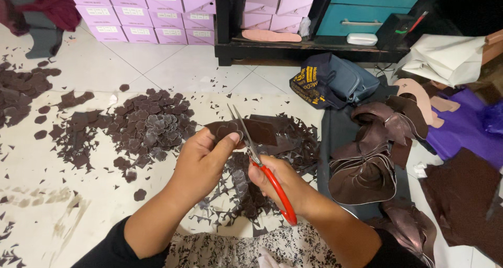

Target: The person uses red-handled scissors to cut small, dark brown, flower-shaped pieces from a larger sheet of material. The cut pieces are dropped onto the floor, joining a growing pile of similar shapes.

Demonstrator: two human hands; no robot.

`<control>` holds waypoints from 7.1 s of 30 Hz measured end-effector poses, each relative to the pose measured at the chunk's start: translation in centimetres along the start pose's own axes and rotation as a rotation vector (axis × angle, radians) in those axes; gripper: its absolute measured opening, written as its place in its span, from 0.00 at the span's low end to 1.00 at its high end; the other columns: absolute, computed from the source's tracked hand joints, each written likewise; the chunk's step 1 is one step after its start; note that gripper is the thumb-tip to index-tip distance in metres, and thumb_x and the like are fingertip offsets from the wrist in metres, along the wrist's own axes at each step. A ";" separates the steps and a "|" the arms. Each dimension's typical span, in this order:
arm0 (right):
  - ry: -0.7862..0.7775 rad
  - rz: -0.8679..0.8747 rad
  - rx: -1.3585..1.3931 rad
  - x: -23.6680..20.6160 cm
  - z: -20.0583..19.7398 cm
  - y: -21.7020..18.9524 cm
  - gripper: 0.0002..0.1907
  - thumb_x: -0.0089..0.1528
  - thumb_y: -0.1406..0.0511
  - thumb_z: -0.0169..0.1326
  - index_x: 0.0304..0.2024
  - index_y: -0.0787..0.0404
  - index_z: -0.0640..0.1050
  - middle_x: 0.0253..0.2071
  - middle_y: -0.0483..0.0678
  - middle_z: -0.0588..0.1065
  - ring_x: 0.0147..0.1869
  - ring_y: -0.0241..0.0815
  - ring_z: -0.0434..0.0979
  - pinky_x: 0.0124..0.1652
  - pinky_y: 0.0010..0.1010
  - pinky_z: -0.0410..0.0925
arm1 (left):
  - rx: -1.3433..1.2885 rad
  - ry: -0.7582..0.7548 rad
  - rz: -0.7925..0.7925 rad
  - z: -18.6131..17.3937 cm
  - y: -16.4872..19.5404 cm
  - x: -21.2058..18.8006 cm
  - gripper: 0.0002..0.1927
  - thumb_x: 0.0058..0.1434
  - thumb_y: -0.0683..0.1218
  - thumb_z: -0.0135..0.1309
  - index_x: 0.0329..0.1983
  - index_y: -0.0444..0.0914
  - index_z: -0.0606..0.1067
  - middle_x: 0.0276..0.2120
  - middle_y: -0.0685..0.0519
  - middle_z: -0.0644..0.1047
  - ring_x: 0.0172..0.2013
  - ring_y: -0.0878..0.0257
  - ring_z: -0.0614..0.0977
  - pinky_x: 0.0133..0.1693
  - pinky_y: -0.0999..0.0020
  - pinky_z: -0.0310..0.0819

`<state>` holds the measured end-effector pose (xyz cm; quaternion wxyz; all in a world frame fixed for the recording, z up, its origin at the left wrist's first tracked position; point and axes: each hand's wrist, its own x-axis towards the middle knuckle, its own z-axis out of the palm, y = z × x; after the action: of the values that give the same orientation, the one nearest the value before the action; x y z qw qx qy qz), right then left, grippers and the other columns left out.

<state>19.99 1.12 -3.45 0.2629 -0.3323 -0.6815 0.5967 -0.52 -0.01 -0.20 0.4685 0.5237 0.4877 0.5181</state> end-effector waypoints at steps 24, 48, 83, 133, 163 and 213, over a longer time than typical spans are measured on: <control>-0.016 0.030 0.052 0.2 -0.4 0.1 0.28 0.66 0.41 0.44 0.32 0.58 0.69 0.21 0.38 0.64 0.25 0.28 0.62 0.26 0.23 0.61 | -0.041 0.049 -0.015 -0.3 0.2 0.4 0.10 0.66 0.46 0.53 0.43 0.36 0.80 0.35 0.54 0.83 0.36 0.70 0.80 0.40 0.72 0.74; -0.059 -0.002 -0.040 1.0 -0.3 1.8 0.32 0.65 0.39 0.43 0.34 0.61 0.73 0.26 0.41 0.67 0.30 0.32 0.71 0.34 0.27 0.73 | -0.069 0.081 -0.033 0.5 -1.2 0.8 0.10 0.66 0.46 0.53 0.38 0.34 0.80 0.30 0.56 0.79 0.33 0.70 0.77 0.37 0.74 0.72; -0.080 0.021 -0.063 0.3 -1.0 0.1 0.32 0.64 0.37 0.41 0.25 0.55 0.66 0.19 0.37 0.62 0.21 0.28 0.60 0.22 0.24 0.60 | -0.079 0.058 -0.031 -0.3 0.0 0.2 0.09 0.67 0.45 0.53 0.37 0.34 0.78 0.29 0.57 0.78 0.29 0.72 0.72 0.31 0.74 0.66; 0.092 -0.016 0.027 -0.1 0.5 -0.7 0.28 0.66 0.44 0.44 0.45 0.60 0.75 0.23 0.37 0.65 0.25 0.28 0.64 0.26 0.23 0.62 | -0.444 0.110 -0.353 1.8 0.5 -0.2 0.09 0.60 0.48 0.59 0.40 0.39 0.79 0.32 0.58 0.81 0.33 0.70 0.78 0.34 0.72 0.66; -0.003 0.053 0.019 -0.1 -0.1 -0.2 0.30 0.64 0.39 0.44 0.31 0.58 0.69 0.20 0.36 0.63 0.21 0.27 0.62 0.23 0.22 0.61 | -0.339 0.021 -0.052 0.1 -0.3 0.5 0.01 0.64 0.39 0.52 0.36 0.36 0.72 0.32 0.53 0.79 0.33 0.70 0.80 0.35 0.74 0.72; 0.021 0.111 0.019 0.0 0.2 0.1 0.29 0.66 0.41 0.45 0.25 0.56 0.66 0.19 0.36 0.62 0.21 0.27 0.59 0.21 0.23 0.56 | -0.089 0.142 -0.032 -1.4 -0.5 1.3 0.07 0.62 0.44 0.60 0.32 0.35 0.79 0.25 0.61 0.75 0.26 0.75 0.70 0.29 0.77 0.62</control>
<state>19.83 0.98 -3.59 0.2397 -0.3734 -0.6537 0.6131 -2.00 1.31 -0.59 0.4639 0.4563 0.5044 0.5676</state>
